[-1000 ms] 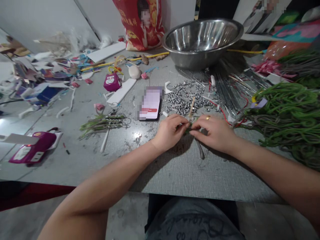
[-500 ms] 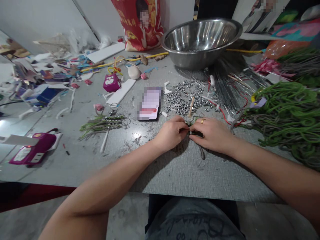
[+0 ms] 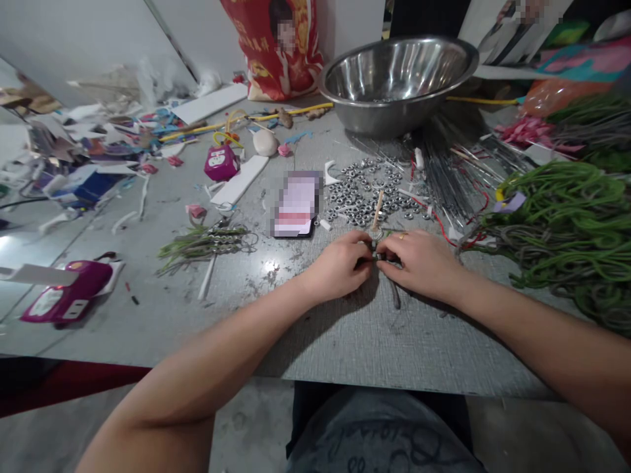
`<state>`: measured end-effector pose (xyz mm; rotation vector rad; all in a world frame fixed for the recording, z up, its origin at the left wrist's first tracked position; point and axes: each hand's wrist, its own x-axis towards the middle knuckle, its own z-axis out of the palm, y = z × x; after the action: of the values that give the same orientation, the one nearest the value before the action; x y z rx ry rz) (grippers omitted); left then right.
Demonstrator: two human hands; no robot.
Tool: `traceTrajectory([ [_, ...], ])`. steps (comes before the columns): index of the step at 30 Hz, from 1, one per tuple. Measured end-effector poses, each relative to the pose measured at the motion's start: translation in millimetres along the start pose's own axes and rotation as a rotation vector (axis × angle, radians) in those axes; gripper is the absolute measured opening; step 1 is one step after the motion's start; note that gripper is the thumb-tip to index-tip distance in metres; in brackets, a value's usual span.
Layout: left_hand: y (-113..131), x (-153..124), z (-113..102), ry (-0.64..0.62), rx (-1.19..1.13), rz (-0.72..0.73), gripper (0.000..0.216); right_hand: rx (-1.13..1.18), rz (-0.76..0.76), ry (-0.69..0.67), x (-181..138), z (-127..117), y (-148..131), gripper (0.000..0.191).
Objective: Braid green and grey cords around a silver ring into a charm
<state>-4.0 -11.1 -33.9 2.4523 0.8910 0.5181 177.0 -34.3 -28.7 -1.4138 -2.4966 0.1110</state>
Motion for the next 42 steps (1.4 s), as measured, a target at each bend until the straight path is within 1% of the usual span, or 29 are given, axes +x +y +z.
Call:
traceTrajectory([
  [2,0,0,0,0.003,-0.004,-0.007,0.015,0.017,-0.042,0.025,0,-1,2,0.013],
  [3,-1,0,0,0.005,-0.004,-0.008,0.016,0.026,-0.088,0.04,0,-2,3,0.012],
  [6,-2,0,1,0.019,-0.001,-0.007,0.016,0.004,-0.281,0.077,0,-3,6,0.02],
  [8,-3,0,1,0.025,0.0,-0.009,0.014,-0.055,-0.371,0.102,-1,-3,7,0.024],
  [11,-3,0,1,0.025,0.0,-0.015,0.014,-0.126,-0.417,0.134,-2,-2,6,0.026],
  [14,-5,1,1,0.021,-0.006,-0.015,0.014,-0.17,-0.412,0.126,-3,-2,2,0.027],
  [17,-5,1,1,0.031,-0.008,-0.016,0.013,-0.208,-0.378,0.071,-3,-4,-1,0.03],
  [21,-3,1,2,0.054,0.005,-0.016,0.01,-0.203,-0.33,0.005,-2,-5,-3,0.03],
  [26,0,-1,2,0.058,0.016,-0.016,0.011,-0.174,-0.359,-0.038,-2,-9,-4,0.033],
  [30,-1,-3,3,0.076,0.021,-0.008,0.012,-0.099,-0.42,-0.119,-4,-15,-5,0.032],
  [37,2,-6,5,0.086,0.094,0.002,0.013,0.09,-0.467,-0.343,-8,-22,-14,0.03],
  [42,3,-7,6,0.106,0.14,0.014,0.014,0.182,-0.473,-0.417,-11,-26,-20,0.028],
])
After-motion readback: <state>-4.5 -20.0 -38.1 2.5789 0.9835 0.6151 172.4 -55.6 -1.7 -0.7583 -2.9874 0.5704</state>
